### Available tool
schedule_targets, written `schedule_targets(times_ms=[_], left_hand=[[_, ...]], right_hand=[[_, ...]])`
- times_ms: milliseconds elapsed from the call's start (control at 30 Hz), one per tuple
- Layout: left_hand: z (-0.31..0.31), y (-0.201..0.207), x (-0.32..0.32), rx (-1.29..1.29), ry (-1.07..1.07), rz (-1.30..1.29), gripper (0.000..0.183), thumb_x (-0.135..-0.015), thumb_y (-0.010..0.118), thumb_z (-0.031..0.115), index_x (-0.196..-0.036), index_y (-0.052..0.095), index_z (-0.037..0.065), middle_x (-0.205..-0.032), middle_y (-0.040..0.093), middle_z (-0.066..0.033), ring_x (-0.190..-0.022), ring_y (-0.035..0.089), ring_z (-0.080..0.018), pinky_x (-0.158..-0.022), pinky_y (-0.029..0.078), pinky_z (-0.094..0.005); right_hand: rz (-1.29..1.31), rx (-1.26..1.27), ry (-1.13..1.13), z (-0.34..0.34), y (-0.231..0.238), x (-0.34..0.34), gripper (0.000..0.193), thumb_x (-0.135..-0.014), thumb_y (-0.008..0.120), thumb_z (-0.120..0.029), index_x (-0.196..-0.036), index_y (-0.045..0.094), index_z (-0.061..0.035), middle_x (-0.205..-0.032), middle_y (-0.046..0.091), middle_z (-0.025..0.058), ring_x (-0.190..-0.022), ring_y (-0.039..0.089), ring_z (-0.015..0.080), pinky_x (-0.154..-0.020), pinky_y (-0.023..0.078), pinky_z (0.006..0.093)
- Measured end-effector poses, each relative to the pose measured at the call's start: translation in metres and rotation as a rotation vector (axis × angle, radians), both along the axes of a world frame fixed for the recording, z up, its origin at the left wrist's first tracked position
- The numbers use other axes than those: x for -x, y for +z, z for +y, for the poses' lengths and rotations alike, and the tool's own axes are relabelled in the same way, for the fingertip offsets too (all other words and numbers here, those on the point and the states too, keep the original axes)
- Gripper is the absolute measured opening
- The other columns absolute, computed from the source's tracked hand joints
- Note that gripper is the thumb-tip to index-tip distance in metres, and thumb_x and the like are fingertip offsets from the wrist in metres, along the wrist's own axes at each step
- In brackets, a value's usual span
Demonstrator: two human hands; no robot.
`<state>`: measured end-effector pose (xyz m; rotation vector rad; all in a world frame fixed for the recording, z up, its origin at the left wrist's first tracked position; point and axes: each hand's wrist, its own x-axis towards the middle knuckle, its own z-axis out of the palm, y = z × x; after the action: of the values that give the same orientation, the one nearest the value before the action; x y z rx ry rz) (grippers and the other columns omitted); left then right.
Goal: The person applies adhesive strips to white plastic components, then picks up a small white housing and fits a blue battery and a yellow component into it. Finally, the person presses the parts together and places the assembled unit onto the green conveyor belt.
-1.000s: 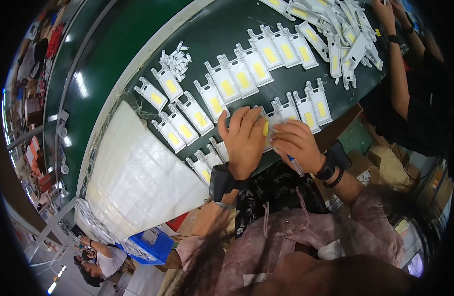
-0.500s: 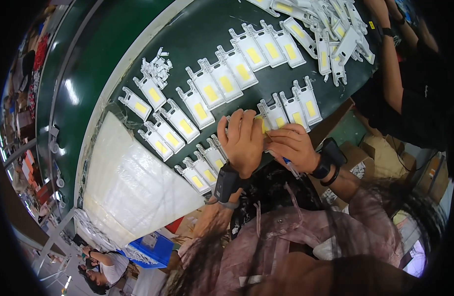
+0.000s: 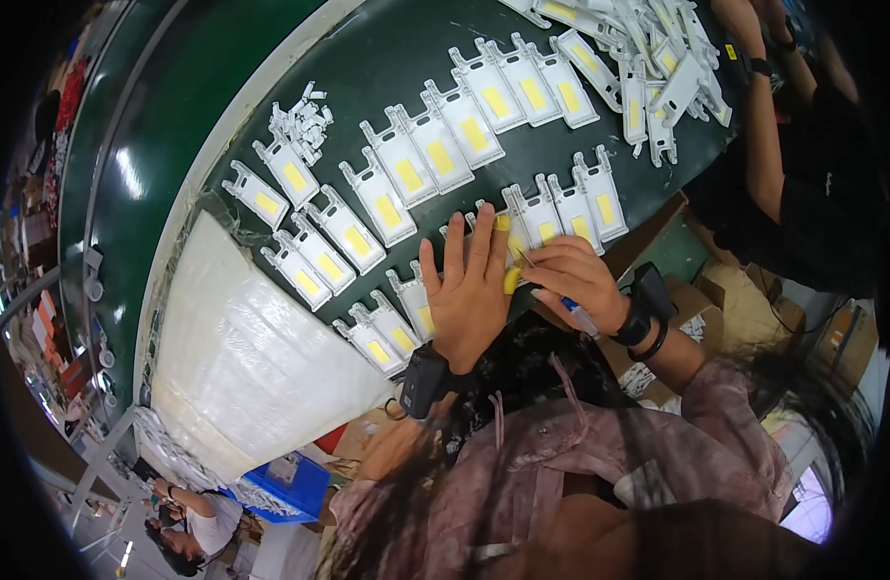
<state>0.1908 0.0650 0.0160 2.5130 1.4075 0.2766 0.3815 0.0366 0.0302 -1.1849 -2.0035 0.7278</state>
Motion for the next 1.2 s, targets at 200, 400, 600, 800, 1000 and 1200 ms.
schedule_targets(times_ms=[200, 400, 600, 800, 1000, 1200], left_hand=[[0.000, -0.003, 0.001, 0.012, -0.007, -0.033, 0.050, -0.086, 0.065, 0.031, -0.132, 0.056, 0.013, -0.149, 0.042, -0.0030, -0.135, 0.038, -0.0284, -0.111, 0.019, -0.0535], [0.002, -0.003, 0.002, 0.006, -0.017, -0.048, 0.047, -0.089, 0.061, 0.032, -0.131, 0.056, 0.011, -0.149, 0.041, -0.0037, -0.134, 0.039, -0.0286, -0.110, 0.023, -0.0548], [0.001, -0.006, 0.003, -0.003, -0.006, -0.060, 0.048, -0.090, 0.060, 0.033, -0.132, 0.056, 0.011, -0.149, 0.042, -0.0042, -0.134, 0.040, -0.0289, -0.110, 0.023, -0.0550], [0.001, -0.005, 0.003, -0.006, -0.004, -0.056, 0.044, -0.092, 0.056, 0.033, -0.130, 0.058, 0.012, -0.150, 0.042, -0.0028, -0.137, 0.038, -0.0262, -0.112, 0.021, -0.0529], [0.000, -0.009, 0.003, -0.003, -0.008, -0.058, 0.044, -0.092, 0.055, 0.033, -0.130, 0.058, 0.011, -0.149, 0.042, -0.0032, -0.136, 0.038, -0.0264, -0.112, 0.022, -0.0529], [0.003, -0.007, 0.003, 0.033, -0.017, -0.109, 0.046, -0.090, 0.060, 0.029, -0.131, 0.055, 0.009, -0.148, 0.042, -0.0049, -0.133, 0.040, -0.0291, -0.111, 0.021, -0.0548]], right_hand=[[0.247, 0.282, -0.224, 0.014, 0.015, -0.006, 0.012, -0.091, 0.060, -0.003, -0.102, 0.063, 0.0010, -0.086, 0.063, 0.0118, -0.079, 0.061, 0.0259, -0.074, 0.048, 0.0325], [0.231, 0.355, -0.193, 0.035, -0.001, 0.005, 0.013, -0.100, 0.045, -0.006, -0.091, 0.052, 0.0000, -0.079, 0.059, 0.0083, -0.068, 0.054, 0.0145, -0.065, 0.045, 0.0275], [0.166, 0.318, -0.227, 0.034, -0.013, 0.010, 0.013, -0.102, 0.043, -0.008, -0.093, 0.049, -0.0006, -0.078, 0.057, 0.0079, -0.063, 0.052, 0.0127, -0.061, 0.044, 0.0260], [0.106, 0.287, -0.229, 0.033, -0.016, 0.010, 0.012, -0.102, 0.045, -0.010, -0.095, 0.049, -0.0008, -0.078, 0.057, 0.0081, -0.062, 0.052, 0.0135, -0.061, 0.045, 0.0270], [0.092, 0.244, -0.243, 0.036, -0.015, 0.015, 0.012, -0.102, 0.047, -0.011, -0.095, 0.050, -0.0010, -0.078, 0.057, 0.0096, -0.061, 0.053, 0.0153, -0.060, 0.045, 0.0291], [0.057, 0.231, -0.288, 0.038, -0.018, 0.015, 0.009, -0.096, 0.057, -0.010, -0.092, 0.057, -0.0015, -0.081, 0.060, 0.0129, -0.062, 0.060, 0.0288, -0.057, 0.047, 0.0347]])
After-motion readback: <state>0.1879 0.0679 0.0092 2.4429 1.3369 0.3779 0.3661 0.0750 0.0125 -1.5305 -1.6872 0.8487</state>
